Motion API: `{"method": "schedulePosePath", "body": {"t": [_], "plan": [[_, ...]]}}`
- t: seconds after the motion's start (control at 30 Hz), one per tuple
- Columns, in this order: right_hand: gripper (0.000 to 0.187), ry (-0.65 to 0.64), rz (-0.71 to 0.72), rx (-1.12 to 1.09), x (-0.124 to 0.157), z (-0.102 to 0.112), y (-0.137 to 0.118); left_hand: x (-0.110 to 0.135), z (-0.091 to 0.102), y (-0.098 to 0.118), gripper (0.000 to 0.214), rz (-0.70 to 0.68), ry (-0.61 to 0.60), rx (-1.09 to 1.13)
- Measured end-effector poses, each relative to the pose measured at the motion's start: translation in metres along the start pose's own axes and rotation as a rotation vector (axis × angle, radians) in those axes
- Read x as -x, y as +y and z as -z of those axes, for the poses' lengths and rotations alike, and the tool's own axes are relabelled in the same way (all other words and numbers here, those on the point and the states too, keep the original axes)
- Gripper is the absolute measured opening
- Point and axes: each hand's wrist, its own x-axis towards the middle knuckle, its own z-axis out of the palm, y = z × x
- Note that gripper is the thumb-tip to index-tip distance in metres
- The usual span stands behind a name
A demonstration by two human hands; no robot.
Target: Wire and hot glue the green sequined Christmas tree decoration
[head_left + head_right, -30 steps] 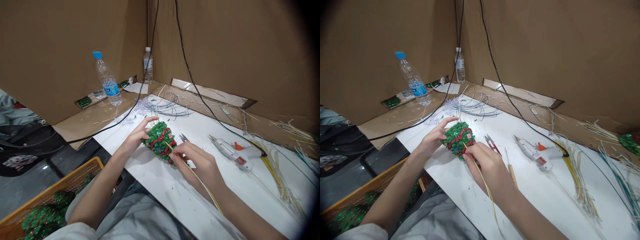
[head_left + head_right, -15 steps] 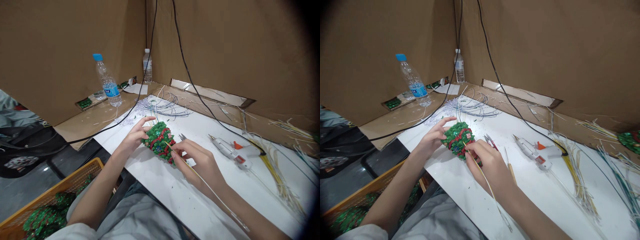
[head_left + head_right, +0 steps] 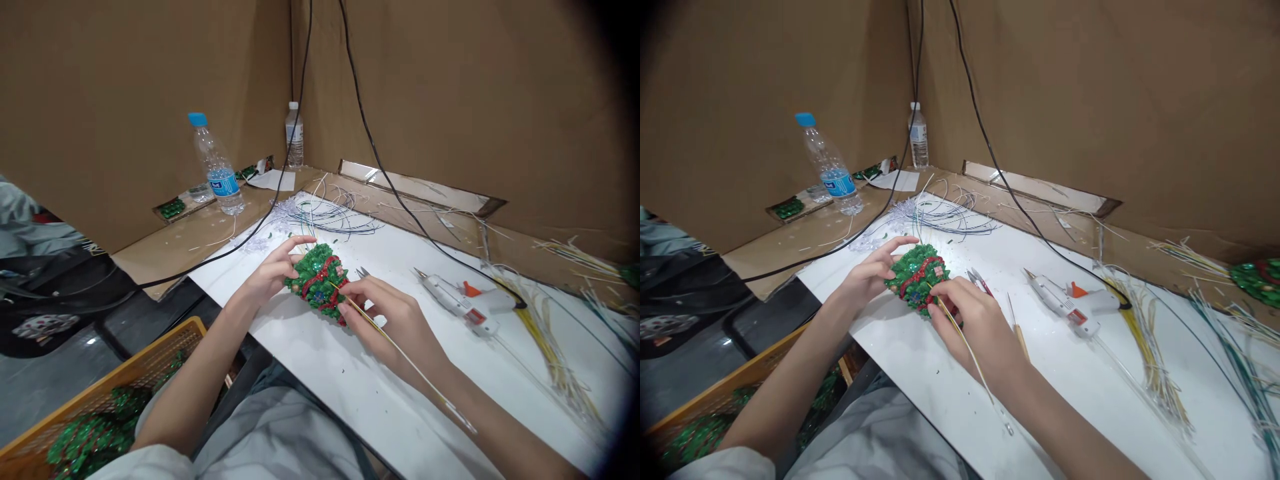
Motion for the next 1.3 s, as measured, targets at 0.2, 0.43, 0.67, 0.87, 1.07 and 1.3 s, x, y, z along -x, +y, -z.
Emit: {"method": "schedulePosePath", "body": {"t": [0.2, 0.43, 0.67, 0.87, 1.07, 1.3], "plan": [[0.039, -0.151, -0.019, 0.162, -0.002, 0.018, -0.002, -0.004, 0.002, -0.001, 0.070, -0.046, 0.001, 0.019], [0.065, -0.273, -0.077, 0.476, -0.001, 0.051, -0.005, -0.007, 0.004, 0.004, 0.052, -0.072, 0.147, -0.004], [0.062, -0.337, -0.181, 0.494, 0.000, 0.077, -0.012, -0.009, 0.021, 0.015, 0.048, -0.069, 0.218, -0.108], [0.059, -0.326, -0.215, 0.442, 0.002, 0.086, -0.010, -0.007, 0.039, 0.031, 0.048, -0.088, 0.309, -0.234], [0.055, -0.305, -0.241, 0.448, 0.005, 0.093, -0.011, -0.006, 0.053, 0.049, 0.043, -0.149, 0.412, -0.378], [0.050, -0.313, -0.266, 0.473, 0.005, 0.095, -0.012, -0.008, 0.070, 0.054, 0.036, -0.183, 0.493, -0.537]]}}
